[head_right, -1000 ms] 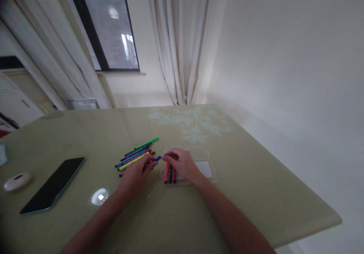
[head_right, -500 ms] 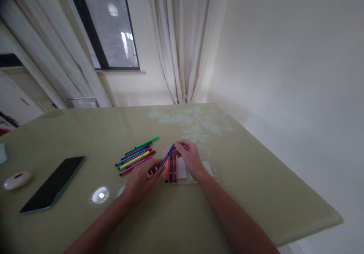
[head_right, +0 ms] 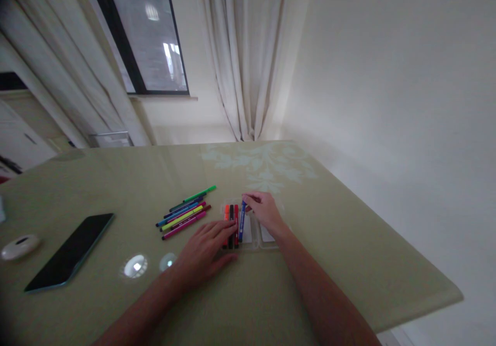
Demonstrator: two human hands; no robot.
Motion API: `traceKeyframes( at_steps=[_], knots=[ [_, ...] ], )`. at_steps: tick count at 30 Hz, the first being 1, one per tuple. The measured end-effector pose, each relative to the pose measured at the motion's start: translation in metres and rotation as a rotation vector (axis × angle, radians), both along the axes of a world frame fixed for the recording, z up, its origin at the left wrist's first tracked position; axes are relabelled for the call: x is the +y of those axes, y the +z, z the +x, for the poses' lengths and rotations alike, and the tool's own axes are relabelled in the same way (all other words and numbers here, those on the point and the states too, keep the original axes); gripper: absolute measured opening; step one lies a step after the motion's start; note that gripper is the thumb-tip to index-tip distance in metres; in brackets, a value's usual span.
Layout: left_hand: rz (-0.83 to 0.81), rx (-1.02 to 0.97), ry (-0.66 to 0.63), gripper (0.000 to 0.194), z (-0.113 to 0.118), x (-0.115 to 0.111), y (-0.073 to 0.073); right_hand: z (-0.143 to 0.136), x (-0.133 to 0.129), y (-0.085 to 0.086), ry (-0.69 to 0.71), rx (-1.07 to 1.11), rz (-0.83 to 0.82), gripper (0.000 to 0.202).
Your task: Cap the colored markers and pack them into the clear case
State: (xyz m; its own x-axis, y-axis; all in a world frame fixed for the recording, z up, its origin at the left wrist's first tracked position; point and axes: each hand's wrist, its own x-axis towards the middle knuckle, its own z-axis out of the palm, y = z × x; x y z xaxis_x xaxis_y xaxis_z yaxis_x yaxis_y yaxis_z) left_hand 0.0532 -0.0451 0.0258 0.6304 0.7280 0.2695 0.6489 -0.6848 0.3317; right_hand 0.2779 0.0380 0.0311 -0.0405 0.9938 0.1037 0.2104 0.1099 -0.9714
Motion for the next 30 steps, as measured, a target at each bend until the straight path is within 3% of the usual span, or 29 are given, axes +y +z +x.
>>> traceKeyframes(
  at_steps=[3,7,13,16,23,25,28,30],
  knots=[
    [0.013,0.004,0.033,0.061,-0.001,0.002,0.000,-0.006,-0.002,-0.007,0.065,-0.129,0.006,0.027],
    [0.031,0.043,0.036,0.058,0.000,0.001,0.000,-0.010,-0.003,-0.011,0.031,-0.196,0.065,0.021],
    [0.029,0.090,0.032,0.048,0.003,0.000,0.001,-0.015,-0.009,-0.006,0.014,-0.529,0.199,0.004],
    [0.018,0.071,0.043,0.047,0.004,0.000,0.000,-0.016,-0.012,-0.003,0.065,-0.660,0.260,0.009],
    [0.049,-0.030,0.038,0.040,-0.001,0.006,-0.002,-0.011,-0.010,-0.005,0.081,-0.601,0.265,0.009],
    [0.084,-0.066,0.147,0.030,-0.010,0.013,-0.001,-0.011,-0.010,-0.005,0.085,-0.612,0.264,0.009],
    [0.168,0.001,0.474,0.023,-0.029,0.024,0.001,-0.012,-0.011,-0.005,0.091,-0.635,0.263,0.012],
    [0.181,0.086,0.615,0.024,-0.040,0.029,0.001,-0.013,-0.012,-0.006,0.096,-0.633,0.276,0.015]
  ],
)
